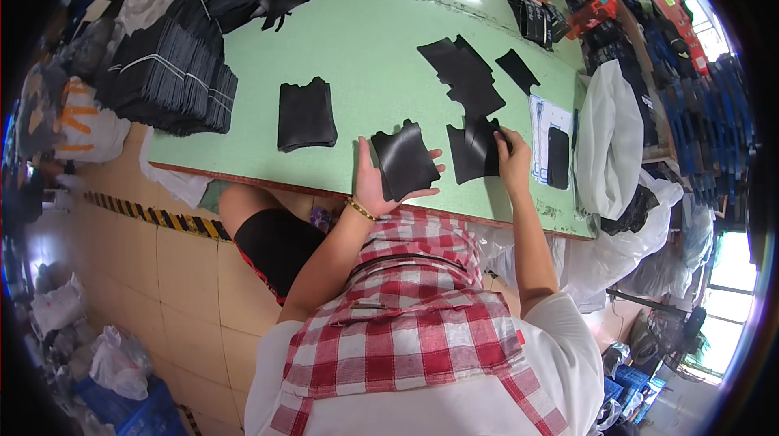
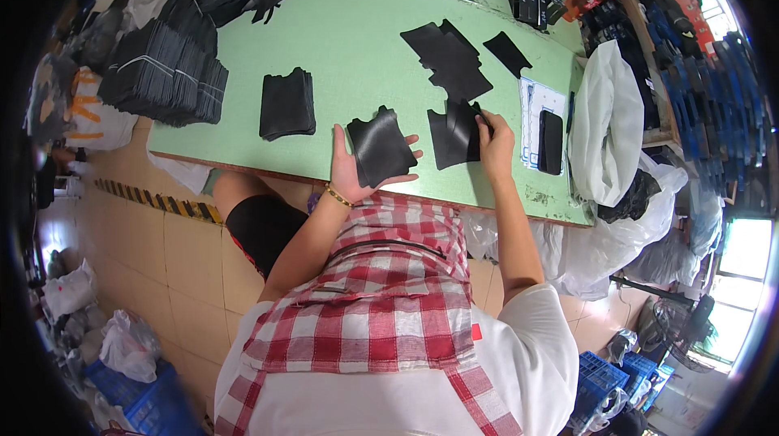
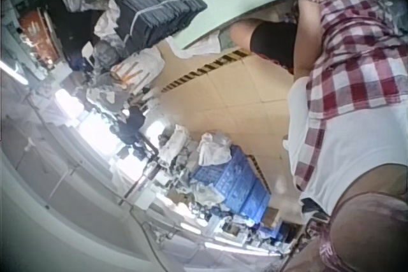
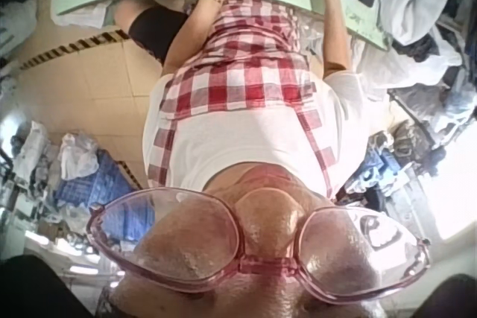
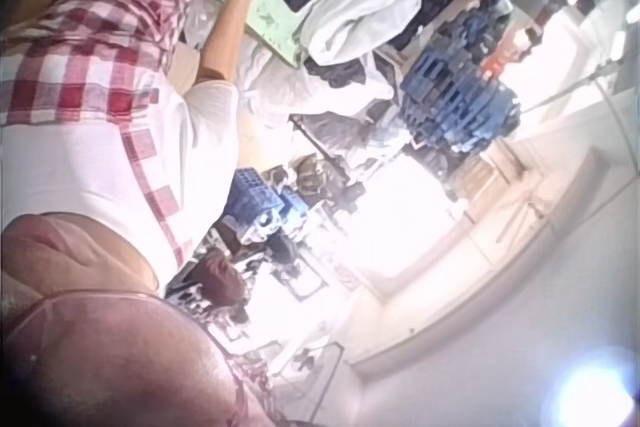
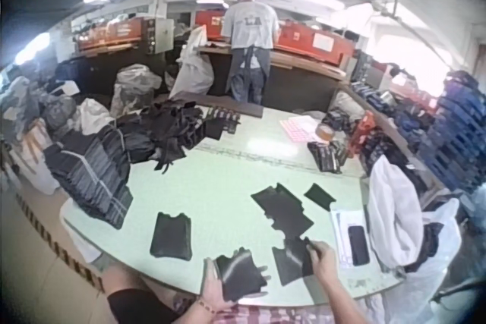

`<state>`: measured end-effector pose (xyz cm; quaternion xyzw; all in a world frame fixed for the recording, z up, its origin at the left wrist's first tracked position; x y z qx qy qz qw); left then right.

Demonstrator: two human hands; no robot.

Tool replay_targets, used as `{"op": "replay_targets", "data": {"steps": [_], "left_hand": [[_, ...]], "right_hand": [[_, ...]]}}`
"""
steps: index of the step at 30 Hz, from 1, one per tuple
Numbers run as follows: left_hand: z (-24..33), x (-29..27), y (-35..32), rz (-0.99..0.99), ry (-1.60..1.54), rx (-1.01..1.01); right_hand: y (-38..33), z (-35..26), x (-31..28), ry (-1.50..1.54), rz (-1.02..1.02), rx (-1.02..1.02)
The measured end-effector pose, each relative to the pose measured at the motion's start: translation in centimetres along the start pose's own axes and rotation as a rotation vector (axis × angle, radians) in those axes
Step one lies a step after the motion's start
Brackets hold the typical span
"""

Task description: Sorting and counting stacks of black fabric components on a factory table.

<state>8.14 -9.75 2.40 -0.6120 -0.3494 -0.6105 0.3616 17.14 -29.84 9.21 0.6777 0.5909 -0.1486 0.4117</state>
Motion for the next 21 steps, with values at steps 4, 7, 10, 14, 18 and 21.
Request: {"op": "replay_targets", "data": {"steps": [4, 7, 10, 14, 18, 21], "left_hand": [[-0.1, 0.1, 0.3, 0.008, -0.013, -0.005], [0.2, -0.5, 0.1, 0.011, -0.029, -0.007], [0.3, -0.6, 0.0, 0.095, -0.024, 0.039], [-0.3, 0.0, 0.0, 0.004, -0.027, -0.015], [-0.2, -0.1, 0.2, -0.016, -0.077, -0.017], [-0.1, 0.1, -0.1, -0.048, -0.003, -0.031]], "right_hand": [[1.0, -1.8, -0.5, 0.190, -0.074, 0.085], [0.5, -5.9, 1.6, 0.730, -0.312, 0.317], [-0.7, -9.2, 3.7, 0.798, -0.420, 0.300], [-1.2, -11.1, 5.0, 0.299, -0.347, -0.110], [0.4, -7.7, 1.7, 0.150, -0.142, -0.032], [1.4, -6.8, -0.4, 0.081, -0.199, 0.106]]}}
Point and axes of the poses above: each hand's wrist, its own y-axis towards the middle knuckle, its own x-axis out of the palm, z = x × y, the point moved 9 cm from there along y, towards the middle knuckle, and after that the axes turned 1 degree about z, right-handed, at the moved point
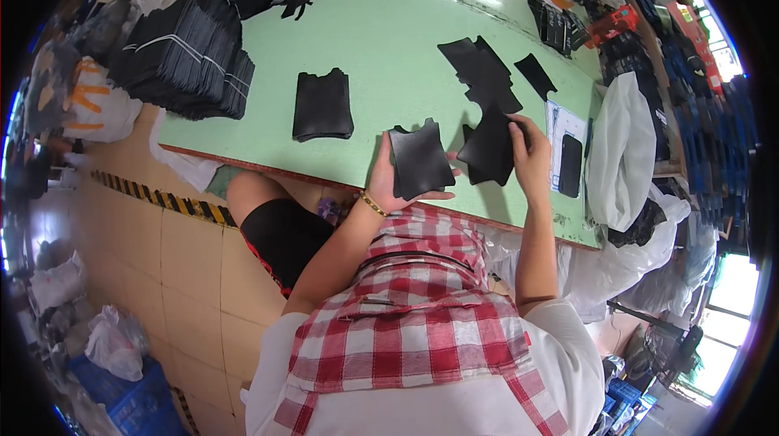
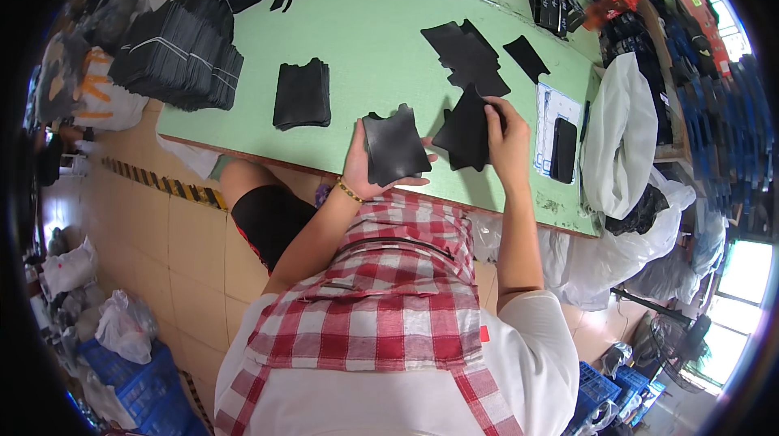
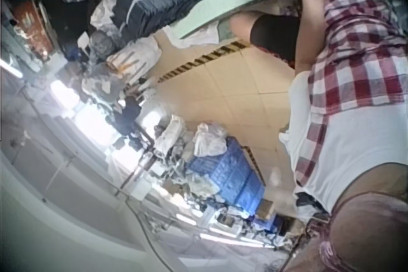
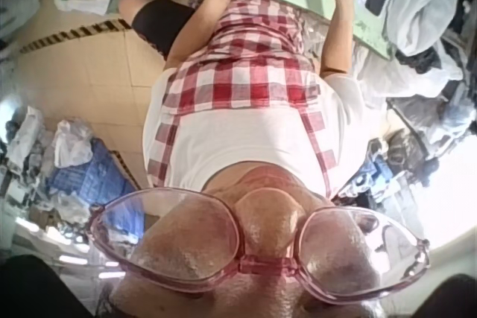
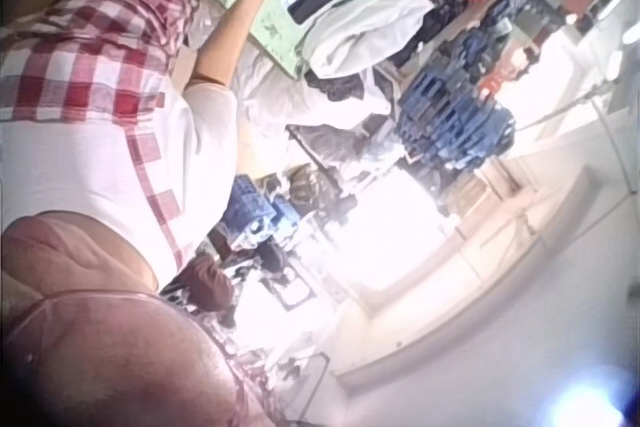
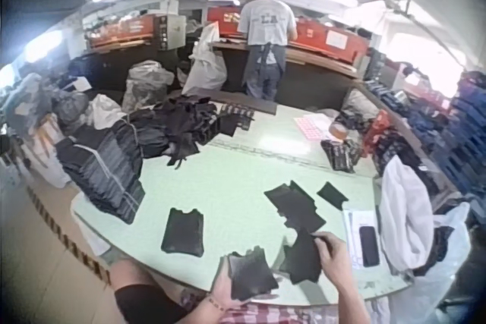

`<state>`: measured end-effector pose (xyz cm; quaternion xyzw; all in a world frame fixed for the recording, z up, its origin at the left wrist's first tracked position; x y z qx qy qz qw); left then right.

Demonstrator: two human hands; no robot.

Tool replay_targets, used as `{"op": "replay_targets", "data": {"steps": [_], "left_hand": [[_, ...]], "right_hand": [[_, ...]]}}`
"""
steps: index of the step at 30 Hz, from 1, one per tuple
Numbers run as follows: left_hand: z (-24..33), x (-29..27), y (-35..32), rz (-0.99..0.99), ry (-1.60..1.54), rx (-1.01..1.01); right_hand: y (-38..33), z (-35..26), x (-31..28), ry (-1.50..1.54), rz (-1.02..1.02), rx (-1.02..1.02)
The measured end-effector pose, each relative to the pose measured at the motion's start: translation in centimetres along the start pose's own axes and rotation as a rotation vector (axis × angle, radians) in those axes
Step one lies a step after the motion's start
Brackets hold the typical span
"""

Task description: Sorting and counting stacks of black fabric components on a factory table.

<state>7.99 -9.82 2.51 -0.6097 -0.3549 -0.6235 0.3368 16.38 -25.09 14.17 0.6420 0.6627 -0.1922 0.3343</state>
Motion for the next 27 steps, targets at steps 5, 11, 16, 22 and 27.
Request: {"op": "replay_targets", "data": {"steps": [5, 11, 16, 22, 27], "left_hand": [[-0.2, 0.0, 0.1, 0.003, 0.048, -0.029], [-0.9, 0.9, -0.2, -0.033, -0.058, -0.098], [-0.7, 1.9, -0.1, -0.118, -0.043, -0.086], [-0.5, 0.7, 0.0, -0.027, 0.064, -0.005], [0.4, -0.1, 0.0, 0.058, 0.144, 0.120]], "right_hand": [[-1.1, -1.9, 2.0, 0.529, -0.192, 0.057], [-1.5, -2.9, 6.6, 0.434, -0.443, 0.092], [-0.1, 2.2, 2.3, -0.345, -0.143, -0.061], [-2.0, 7.7, 3.0, -0.450, -0.152, 0.120], [-1.8, 9.4, 4.1, -0.224, -0.277, 0.216]]}}
Point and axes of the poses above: each hand's wrist, its own y-axis towards the middle knuckle, its own x-axis out of the palm, z = x × y, the point moved 9 cm from there along y, towards the middle knuckle, and after that the axes turned 1 degree about z, right-handed, at the moved point
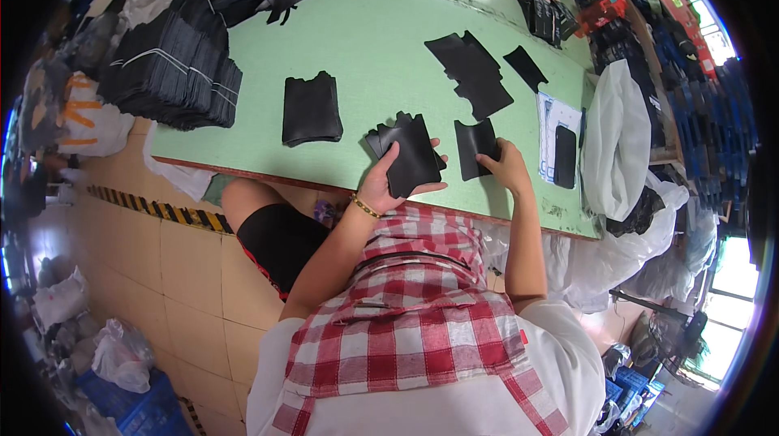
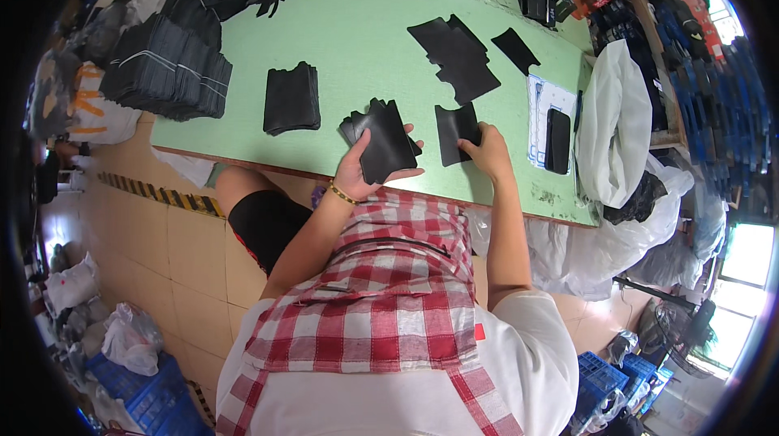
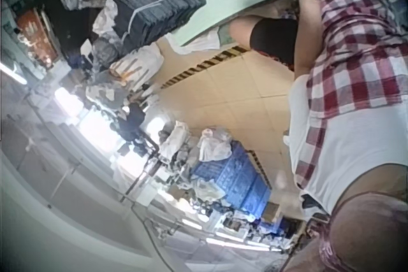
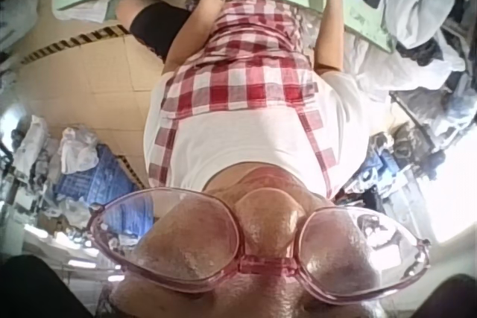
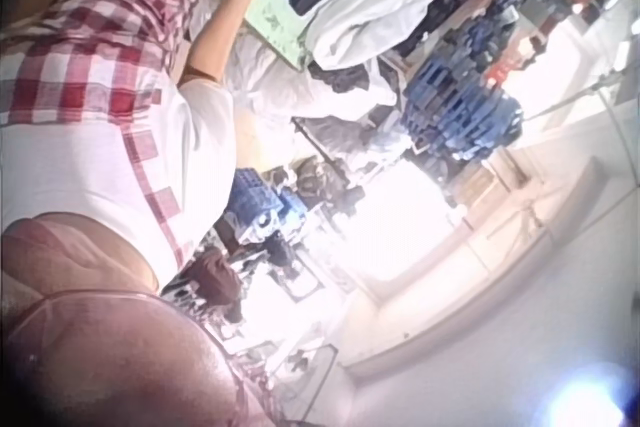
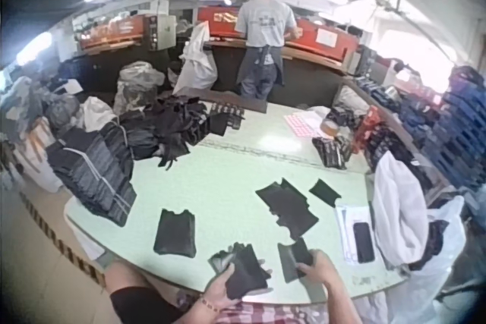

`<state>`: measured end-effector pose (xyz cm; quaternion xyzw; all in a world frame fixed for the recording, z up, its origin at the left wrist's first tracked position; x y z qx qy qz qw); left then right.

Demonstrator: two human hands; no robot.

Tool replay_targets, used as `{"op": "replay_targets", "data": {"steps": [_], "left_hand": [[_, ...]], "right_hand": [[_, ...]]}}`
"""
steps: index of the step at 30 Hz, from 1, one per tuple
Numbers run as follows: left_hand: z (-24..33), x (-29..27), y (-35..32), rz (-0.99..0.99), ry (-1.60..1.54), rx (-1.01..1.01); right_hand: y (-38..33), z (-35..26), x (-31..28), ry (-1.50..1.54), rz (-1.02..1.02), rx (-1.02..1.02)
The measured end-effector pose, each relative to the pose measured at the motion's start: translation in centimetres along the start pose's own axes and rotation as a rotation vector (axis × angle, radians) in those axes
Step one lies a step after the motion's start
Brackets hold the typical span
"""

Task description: Sorting and counting stacks of black fabric components on a factory table.

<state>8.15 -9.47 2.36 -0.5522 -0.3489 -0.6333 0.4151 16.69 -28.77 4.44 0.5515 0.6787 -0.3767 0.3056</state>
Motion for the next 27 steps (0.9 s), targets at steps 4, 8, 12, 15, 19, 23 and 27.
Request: {"op": "replay_targets", "data": {"steps": [4, 8, 12, 15, 19, 23, 27], "left_hand": [[0.4, 0.0, 0.0, 0.023, 0.002, 0.024], [0.5, 0.6, -0.2, 0.036, -0.053, 0.012], [0.6, 0.4, -0.2, 0.028, -0.065, 0.004], [0.8, 0.7, -0.4, -0.036, -0.085, 0.009], [0.4, 0.4, 0.0, -0.062, -0.104, -0.004], [0.3, 0.0, 0.0, -0.068, -0.107, -0.011], [0.5, 0.4, -0.3, -0.065, -0.127, 0.012]], "right_hand": [[-0.7, -3.3, -2.5, -0.032, 0.171, -0.174], [-1.5, -6.3, -2.1, 0.623, -0.003, -0.095], [-2.3, -10.0, 1.3, 0.879, -0.262, -0.153], [-0.4, -11.0, 1.1, 0.657, -0.132, -0.353], [7.7, -8.3, -0.3, -0.111, 0.107, -0.549], [13.6, -8.2, -0.2, -0.376, -0.029, -0.566], [14.6, -8.4, 0.7, -0.659, -0.197, -0.545]]}}
Point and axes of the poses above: each hand's wrist, its own y-axis towards the middle knuckle, its own x-axis out of the palm, z = x × y, the point moved 9 cm from there along y, towards the middle knuckle, and after that the axes turned 1 degree about z, right-handed, at the moved point
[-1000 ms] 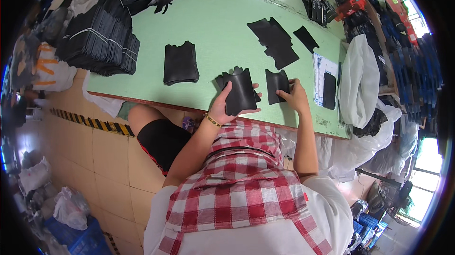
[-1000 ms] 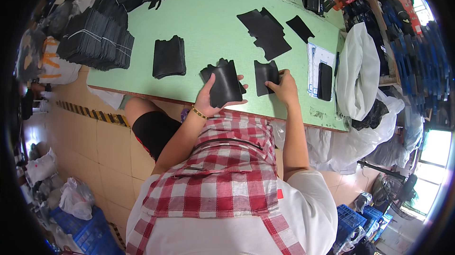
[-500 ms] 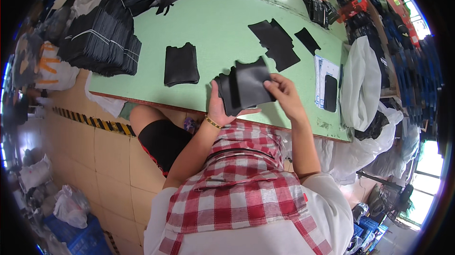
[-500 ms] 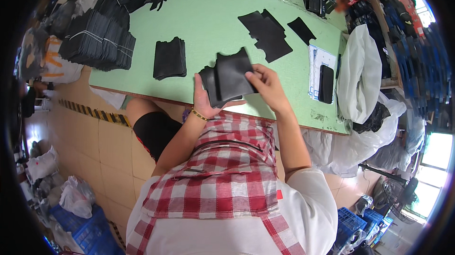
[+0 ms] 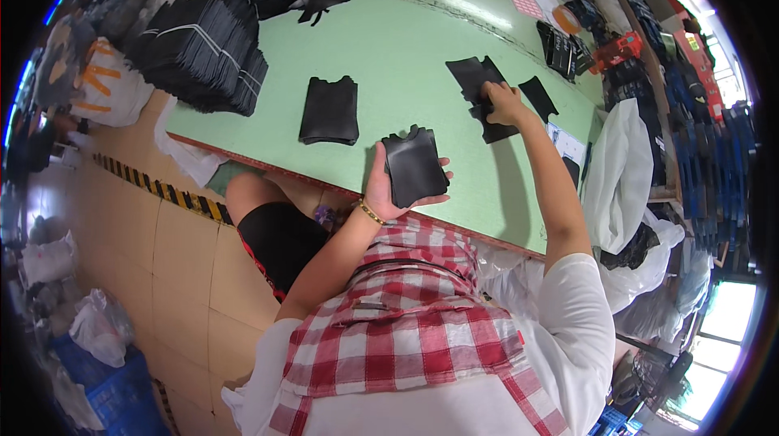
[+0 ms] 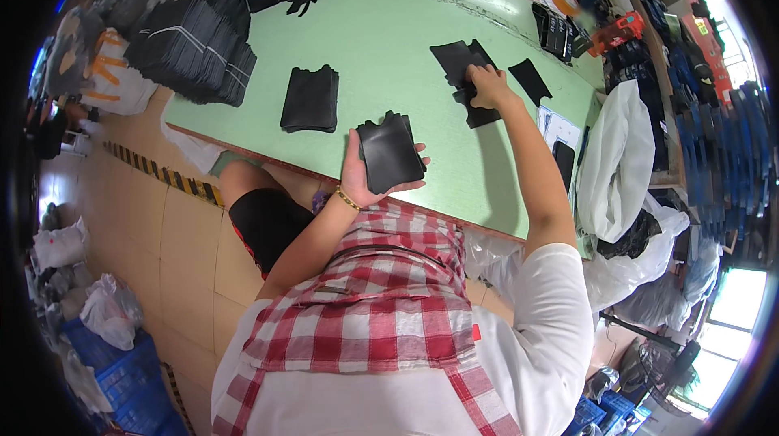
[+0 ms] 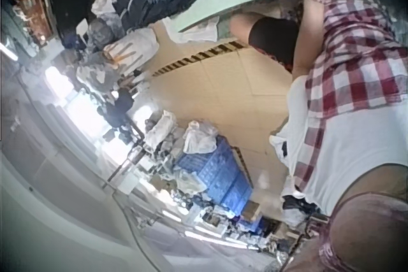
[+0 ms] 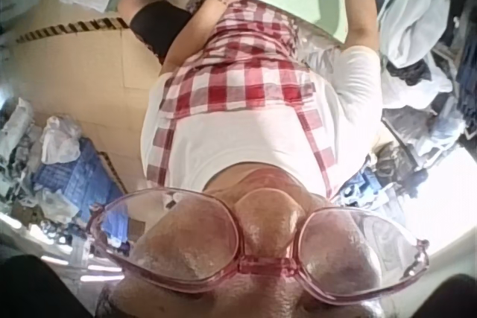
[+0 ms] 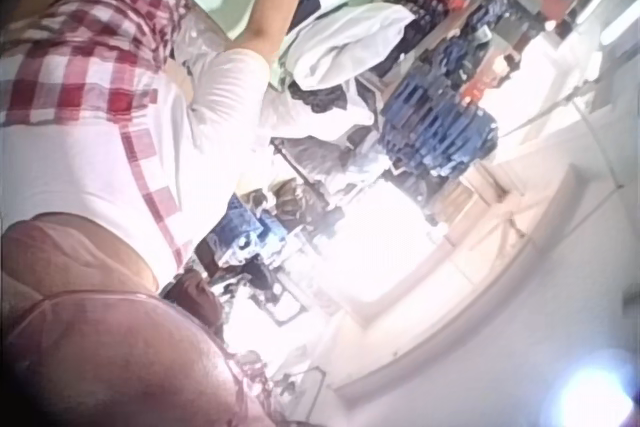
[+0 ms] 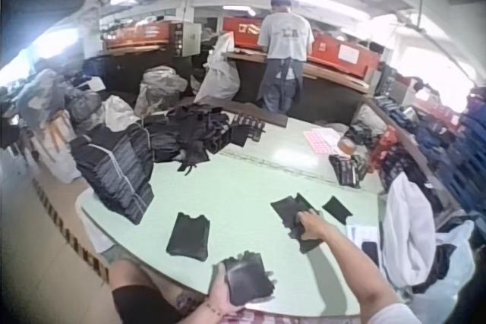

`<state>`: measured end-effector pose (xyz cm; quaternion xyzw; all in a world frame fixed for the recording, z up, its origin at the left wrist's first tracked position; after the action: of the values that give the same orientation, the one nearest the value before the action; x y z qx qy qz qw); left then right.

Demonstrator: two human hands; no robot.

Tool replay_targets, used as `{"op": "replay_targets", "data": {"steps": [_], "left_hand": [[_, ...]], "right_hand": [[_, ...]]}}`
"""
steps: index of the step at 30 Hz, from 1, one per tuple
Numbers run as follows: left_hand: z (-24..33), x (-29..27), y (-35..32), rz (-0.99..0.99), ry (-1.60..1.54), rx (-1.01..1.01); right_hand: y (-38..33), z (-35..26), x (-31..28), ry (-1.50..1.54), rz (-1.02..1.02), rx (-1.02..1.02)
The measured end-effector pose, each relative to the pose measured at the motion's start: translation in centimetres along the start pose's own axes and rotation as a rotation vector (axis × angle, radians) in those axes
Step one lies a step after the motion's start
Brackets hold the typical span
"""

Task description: Sorting and counting stacks of black fabric components on a factory table.

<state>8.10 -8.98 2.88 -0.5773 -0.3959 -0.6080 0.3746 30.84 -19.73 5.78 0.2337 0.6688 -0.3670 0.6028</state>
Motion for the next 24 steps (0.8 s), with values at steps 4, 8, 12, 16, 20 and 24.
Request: {"op": "replay_targets", "data": {"steps": [4, 8, 12, 16, 20, 24], "left_hand": [[0.1, 1.0, 0.2, -0.004, -0.011, 0.001], [0.8, 0.7, 0.6, 0.028, 0.024, 0.020], [1.4, -0.2, 0.8, 0.099, 0.066, 0.048], [1.7, -0.2, 0.4, 0.142, 0.004, 0.078], [1.1, 0.4, 0.1, 0.030, 0.033, 0.044], [1.2, 0.2, -0.3, 0.136, 0.084, 0.068]], "right_hand": [[-2.6, 1.1, -0.4, -0.170, -0.026, 0.024], [-6.7, 1.4, -2.1, 0.205, -0.009, 0.065], [-9.6, -4.3, -6.0, 0.647, -0.055, -0.033], [-9.7, -9.8, -6.1, 1.196, -0.058, -0.046], [-8.8, -12.6, -3.2, 1.355, -0.032, 0.036], [-9.6, -11.6, -5.3, 0.696, 0.437, 0.013]]}}
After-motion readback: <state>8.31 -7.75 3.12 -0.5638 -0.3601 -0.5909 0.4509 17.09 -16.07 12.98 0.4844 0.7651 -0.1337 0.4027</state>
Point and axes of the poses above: each hand's wrist, its own y-axis towards the middle knuckle, its own x-axis out of the palm, z = x × y, the point moved 9 cm from there along y, towards the middle knuckle, and after that the axes turned 1 degree about z, right-handed, at the moved point
